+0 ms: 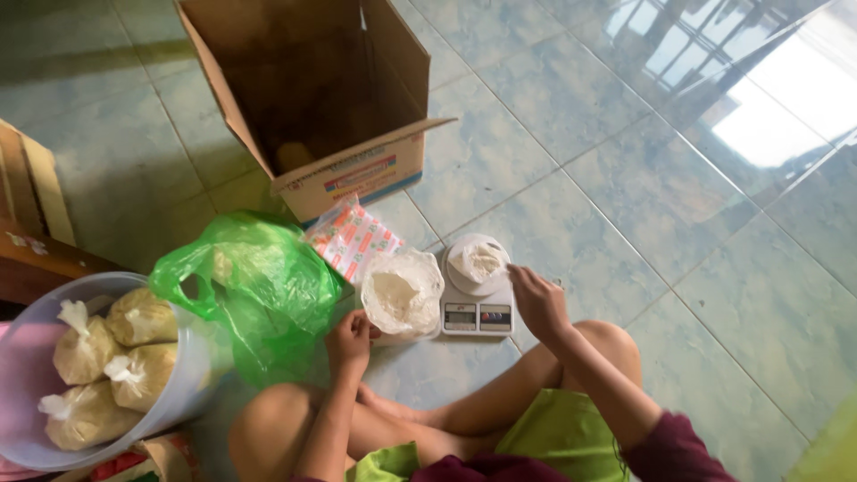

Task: The person sits on the floor and uses a spoon to transfer a white granular substance from a large bag into small plastic bags placed on a digital scale. They repeatedly weigh and adjust the contents to achieve a target weight, then set the filled bags aside.

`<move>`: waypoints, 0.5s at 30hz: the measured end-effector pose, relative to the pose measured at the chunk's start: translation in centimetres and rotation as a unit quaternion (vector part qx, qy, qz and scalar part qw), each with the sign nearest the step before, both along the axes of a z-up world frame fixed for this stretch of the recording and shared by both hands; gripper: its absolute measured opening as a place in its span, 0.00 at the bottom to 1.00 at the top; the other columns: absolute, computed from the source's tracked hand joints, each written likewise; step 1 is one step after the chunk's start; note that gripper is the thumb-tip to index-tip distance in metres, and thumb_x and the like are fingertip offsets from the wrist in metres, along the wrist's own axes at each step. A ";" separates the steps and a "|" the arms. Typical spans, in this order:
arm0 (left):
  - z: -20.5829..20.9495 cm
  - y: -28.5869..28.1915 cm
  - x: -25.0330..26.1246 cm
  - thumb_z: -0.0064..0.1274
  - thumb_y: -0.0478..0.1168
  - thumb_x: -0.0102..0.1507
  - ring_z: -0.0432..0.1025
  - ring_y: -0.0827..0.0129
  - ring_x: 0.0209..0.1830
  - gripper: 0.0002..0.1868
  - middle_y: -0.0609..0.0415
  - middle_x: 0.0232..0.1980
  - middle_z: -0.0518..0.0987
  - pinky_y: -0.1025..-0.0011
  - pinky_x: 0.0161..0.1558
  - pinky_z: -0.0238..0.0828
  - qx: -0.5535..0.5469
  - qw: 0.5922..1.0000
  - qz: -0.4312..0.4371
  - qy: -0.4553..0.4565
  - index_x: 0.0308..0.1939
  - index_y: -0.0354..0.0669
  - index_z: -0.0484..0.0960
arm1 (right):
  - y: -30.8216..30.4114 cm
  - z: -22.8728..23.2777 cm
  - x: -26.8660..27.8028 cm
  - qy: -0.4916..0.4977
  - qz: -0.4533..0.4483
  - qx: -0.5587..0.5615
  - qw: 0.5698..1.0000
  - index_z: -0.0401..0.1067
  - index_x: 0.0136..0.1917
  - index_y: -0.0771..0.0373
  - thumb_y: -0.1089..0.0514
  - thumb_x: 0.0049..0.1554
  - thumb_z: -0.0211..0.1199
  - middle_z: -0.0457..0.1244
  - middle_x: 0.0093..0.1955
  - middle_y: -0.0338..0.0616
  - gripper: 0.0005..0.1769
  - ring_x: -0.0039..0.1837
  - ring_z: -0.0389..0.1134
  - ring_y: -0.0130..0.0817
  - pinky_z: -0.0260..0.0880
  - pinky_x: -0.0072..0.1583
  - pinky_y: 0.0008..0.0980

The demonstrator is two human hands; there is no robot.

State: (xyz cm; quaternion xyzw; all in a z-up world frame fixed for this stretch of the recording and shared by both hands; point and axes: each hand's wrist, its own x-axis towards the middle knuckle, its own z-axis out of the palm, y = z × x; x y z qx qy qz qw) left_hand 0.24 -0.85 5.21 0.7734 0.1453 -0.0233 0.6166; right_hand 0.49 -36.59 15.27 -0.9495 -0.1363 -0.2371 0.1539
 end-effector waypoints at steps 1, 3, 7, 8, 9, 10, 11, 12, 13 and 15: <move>-0.1 0.1 0.2 0.50 0.36 0.67 0.84 0.70 0.30 0.08 0.53 0.33 0.86 0.71 0.28 0.76 -0.013 1.000 0.009 0.005 0.47 0.40 0.83 | -0.2 0.1 -0.3 -0.045 0.001 0.011 0.999 0.73 0.56 0.64 0.63 0.62 0.56 0.71 0.50 0.48 0.10 0.41 0.73 0.44 0.72 0.40 0.39; -0.6 0.1 0.1 0.51 0.37 0.68 0.84 0.69 0.30 0.08 0.52 0.32 0.86 0.72 0.29 0.77 -0.001 1.000 0.000 -0.022 0.46 0.38 0.83 | -0.6 0.0 -0.7 -0.061 -0.042 0.129 0.989 0.74 0.56 0.65 0.64 0.67 0.53 0.71 0.46 0.47 0.09 0.40 0.73 0.38 0.71 0.41 0.35; -0.5 -0.2 0.0 0.51 0.37 0.68 0.84 0.69 0.30 0.08 0.50 0.32 0.87 0.71 0.30 0.76 0.025 1.000 -0.005 -0.015 0.47 0.38 0.83 | -2.3 1.2 -0.2 0.084 -0.183 0.601 0.773 0.75 0.55 0.73 0.62 0.67 0.52 0.71 0.41 0.57 0.14 0.27 0.57 0.32 0.55 0.29 0.30; -0.4 -0.1 -0.1 0.52 0.36 0.67 0.84 0.68 0.30 0.08 0.50 0.34 0.87 0.71 0.32 0.77 0.035 0.999 -0.002 -0.030 0.47 0.38 0.83 | -2.6 1.9 -0.2 0.097 -0.180 0.630 0.749 0.75 0.54 0.73 0.62 0.67 0.52 0.70 0.41 0.56 0.14 0.27 0.58 0.31 0.54 0.29 0.29; -0.2 0.0 -0.1 0.52 0.35 0.67 0.84 0.68 0.31 0.08 0.49 0.36 0.87 0.71 0.33 0.77 0.044 0.998 0.002 -0.045 0.48 0.38 0.83 | -2.9 2.8 -0.2 0.110 -0.178 0.658 0.724 0.74 0.54 0.74 0.61 0.66 0.51 0.70 0.41 0.55 0.14 0.27 0.58 0.29 0.54 0.29 0.28; -0.1 0.1 -0.1 0.52 0.34 0.66 0.84 0.68 0.31 0.09 0.49 0.38 0.87 0.71 0.34 0.77 0.053 0.997 0.005 -0.061 0.48 0.38 0.84 | -2.9 3.7 -0.4 0.122 -0.175 0.684 0.698 0.73 0.54 0.74 0.61 0.66 0.51 0.69 0.41 0.54 0.14 0.27 0.58 0.28 0.54 0.29 0.27; 0.0 0.2 -0.1 0.52 0.32 0.65 0.84 0.67 0.32 0.10 0.49 0.41 0.86 0.71 0.35 0.77 0.053 0.996 0.009 -0.068 0.49 0.38 0.83 | -2.5 4.6 -0.6 0.137 -0.154 0.696 0.688 0.73 0.54 0.74 0.60 0.66 0.51 0.69 0.41 0.54 0.14 0.27 0.58 0.28 0.55 0.29 0.27; 0.1 0.3 -0.1 0.51 0.30 0.63 0.84 0.66 0.32 0.12 0.48 0.44 0.85 0.70 0.36 0.78 0.053 0.996 0.013 -0.075 0.51 0.38 0.82 | -1.9 5.5 -0.8 0.152 -0.134 0.708 0.677 0.74 0.54 0.73 0.60 0.66 0.51 0.69 0.41 0.53 0.15 0.28 0.59 0.28 0.56 0.29 0.27; 0.0 0.4 -0.1 0.50 0.28 0.62 0.83 0.65 0.33 0.15 0.47 0.47 0.84 0.70 0.36 0.78 0.052 0.995 0.017 -0.083 0.52 0.37 0.81 | -1.2 6.5 -1.1 0.167 -0.114 0.719 0.665 0.74 0.54 0.73 0.60 0.66 0.51 0.69 0.41 0.53 0.15 0.28 0.59 0.27 0.57 0.29 0.26; -0.1 0.3 -0.1 0.52 0.28 0.61 0.83 0.65 0.33 0.17 0.47 0.50 0.82 0.69 0.38 0.78 0.054 0.996 0.013 -0.068 0.54 0.38 0.80 | 1.1 8.4 -1.3 0.177 -0.090 0.702 0.684 0.74 0.54 0.73 0.61 0.66 0.49 0.69 0.40 0.53 0.15 0.28 0.59 0.27 0.57 0.29 0.26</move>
